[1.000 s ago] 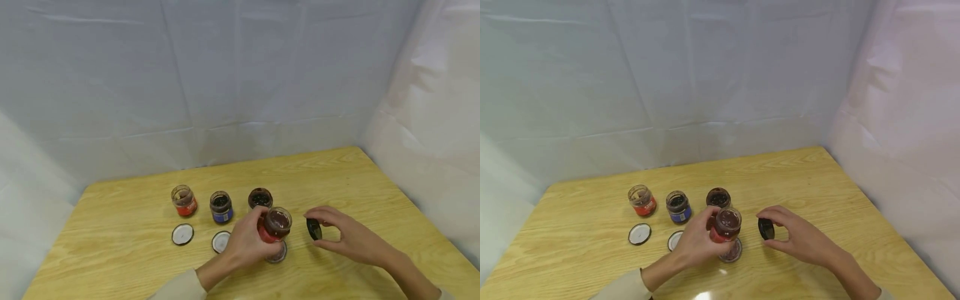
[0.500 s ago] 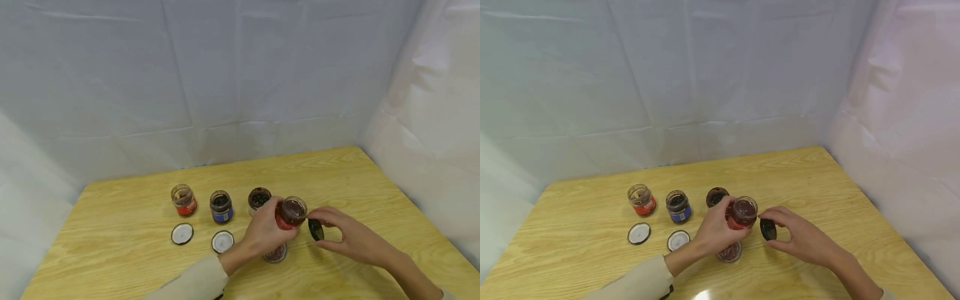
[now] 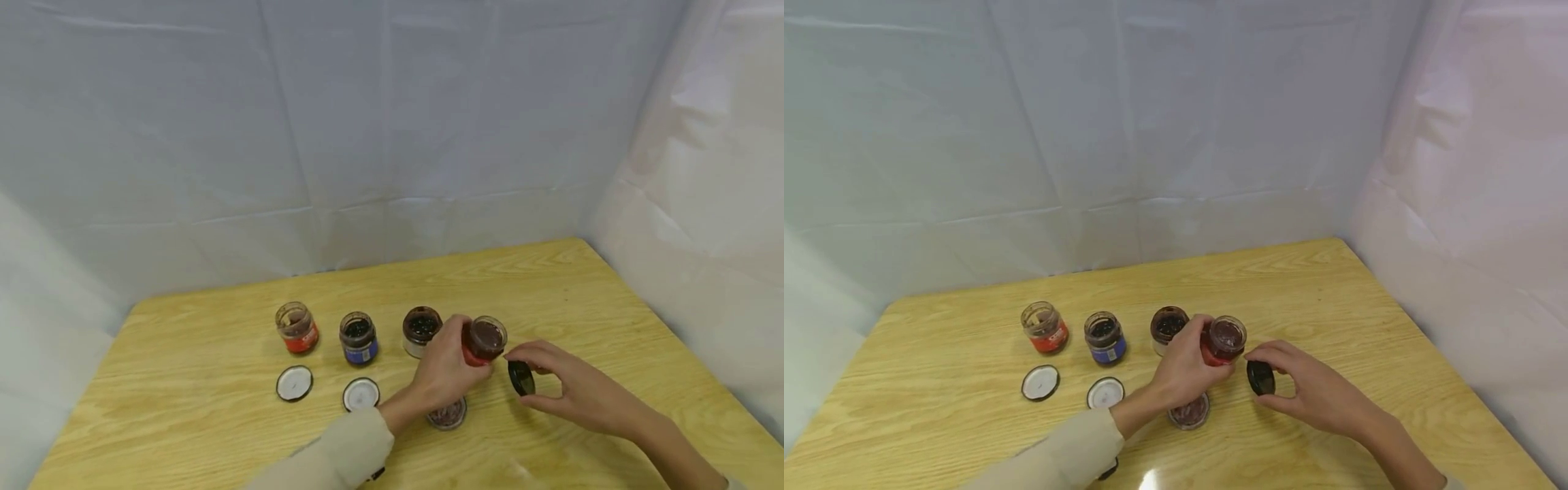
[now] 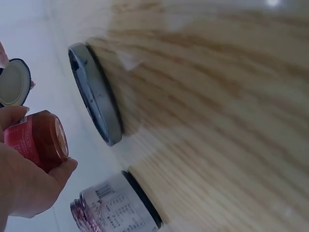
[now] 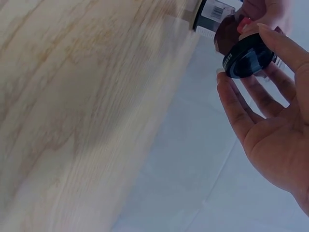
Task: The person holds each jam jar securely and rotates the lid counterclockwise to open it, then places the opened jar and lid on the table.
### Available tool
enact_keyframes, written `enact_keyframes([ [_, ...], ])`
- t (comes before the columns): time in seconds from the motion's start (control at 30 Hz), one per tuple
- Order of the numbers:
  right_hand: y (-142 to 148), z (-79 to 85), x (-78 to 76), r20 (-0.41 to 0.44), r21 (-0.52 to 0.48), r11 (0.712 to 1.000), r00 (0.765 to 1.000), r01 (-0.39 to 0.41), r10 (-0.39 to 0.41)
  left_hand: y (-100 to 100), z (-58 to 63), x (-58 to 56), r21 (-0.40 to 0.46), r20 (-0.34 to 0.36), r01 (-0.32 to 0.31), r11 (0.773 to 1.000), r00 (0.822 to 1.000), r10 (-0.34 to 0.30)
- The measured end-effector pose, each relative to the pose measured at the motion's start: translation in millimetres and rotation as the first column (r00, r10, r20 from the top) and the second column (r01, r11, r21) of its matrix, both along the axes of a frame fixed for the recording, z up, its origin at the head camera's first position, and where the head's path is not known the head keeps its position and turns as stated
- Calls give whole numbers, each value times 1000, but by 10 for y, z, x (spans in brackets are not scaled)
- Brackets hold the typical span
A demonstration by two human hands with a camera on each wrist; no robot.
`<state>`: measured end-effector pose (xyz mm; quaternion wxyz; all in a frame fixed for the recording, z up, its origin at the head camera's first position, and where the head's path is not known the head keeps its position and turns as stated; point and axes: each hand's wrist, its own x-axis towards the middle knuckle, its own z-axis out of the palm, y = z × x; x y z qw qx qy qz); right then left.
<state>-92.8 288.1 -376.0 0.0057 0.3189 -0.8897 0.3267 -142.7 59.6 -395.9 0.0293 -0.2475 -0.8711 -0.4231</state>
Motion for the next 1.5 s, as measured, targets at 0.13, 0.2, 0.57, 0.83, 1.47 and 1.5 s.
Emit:
enact_keyframes([
  [0.13,29,-31,6,11,10,1000,1000,11,-11,49,-35,-21,-15,-1,-4,1000,1000,4],
  [0.2,42,-41,7,13,15,1000,1000,16,-17,68,-47,-26,-21,2,-3,1000,1000,3],
  [0.57,88,-64,5,23,13,1000,1000,19,-19,179,-109,-95,-57,-16,-4,998,1000,3],
  [0.83,107,-65,3,78,38,999,996,34,-37,257,-152,-189,-93,4,-12,996,1000,13],
  [1.47,103,-58,7,95,33,999,995,30,-33,296,-190,-383,-83,98,-15,996,995,23],
  [1.5,97,-58,8,96,31,999,995,28,-31,300,-193,-387,-84,104,-24,996,994,33],
])
